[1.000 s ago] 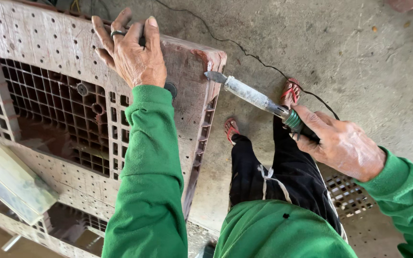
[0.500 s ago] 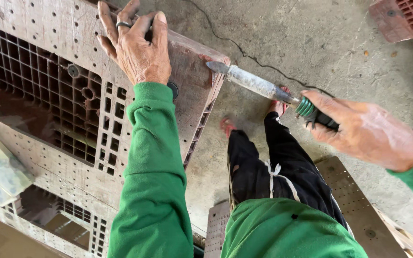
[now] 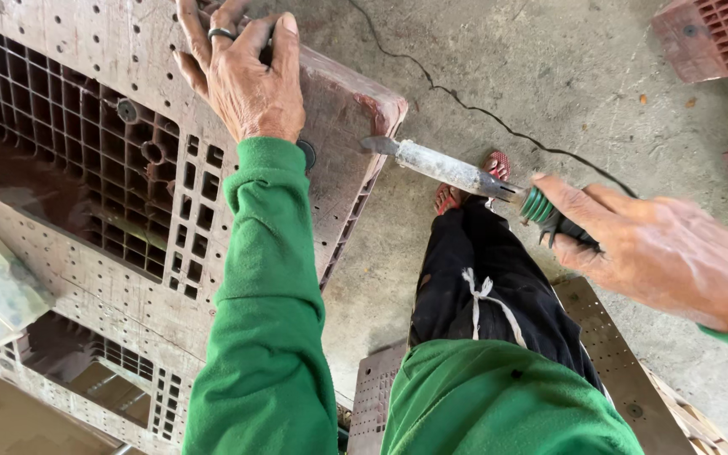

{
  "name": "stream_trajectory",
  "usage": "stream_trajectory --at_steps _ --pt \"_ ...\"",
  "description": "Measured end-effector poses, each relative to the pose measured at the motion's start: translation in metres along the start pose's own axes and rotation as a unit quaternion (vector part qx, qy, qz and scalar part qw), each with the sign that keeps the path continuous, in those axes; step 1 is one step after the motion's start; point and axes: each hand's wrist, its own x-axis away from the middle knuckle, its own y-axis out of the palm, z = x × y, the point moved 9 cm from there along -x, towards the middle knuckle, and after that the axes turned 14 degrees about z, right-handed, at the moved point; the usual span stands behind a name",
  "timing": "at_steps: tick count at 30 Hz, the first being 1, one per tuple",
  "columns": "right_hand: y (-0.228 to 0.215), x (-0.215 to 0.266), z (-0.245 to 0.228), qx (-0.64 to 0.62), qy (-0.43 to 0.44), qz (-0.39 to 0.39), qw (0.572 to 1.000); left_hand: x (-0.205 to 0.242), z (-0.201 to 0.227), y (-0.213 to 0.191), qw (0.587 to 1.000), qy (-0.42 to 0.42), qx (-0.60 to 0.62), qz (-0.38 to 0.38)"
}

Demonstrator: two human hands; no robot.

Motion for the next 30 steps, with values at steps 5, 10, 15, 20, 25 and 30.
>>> stream_trajectory --at_steps 5,10,15,20,25,30 --pt "-0.049 0.006 -0.036 0.131 -0.246 0.206 0.938 0.0 0.011 -0.011 0.996 0.058 0.056 0.048" --pt "-0.051 -0.003 -0.029 0.117 -0.147 0.102 0.977 0.001 0.017 -0.016 0.992 0.084 0.066 0.069" --pt "-0.054 -0.006 -0.026 0.051 -0.071 0.098 0.991 0.001 0.008 -0.012 0.994 0.056 0.066 0.06" --pt "-0.052 -0.003 -0.023 -0.017 -0.037 0.157 0.987 0.0 0.009 -0.01 0.994 0.062 0.06 0.066" --pt "-0.024 -0.007 -0.022 -0.146 -0.044 0.181 0.972 0.0 0.016 -0.017 0.986 0.099 0.086 0.102" --pt "0.021 -0.01 -0.029 -0.425 -0.012 0.198 0.883 0.0 0.003 -0.003 0.998 0.011 0.054 0.017"
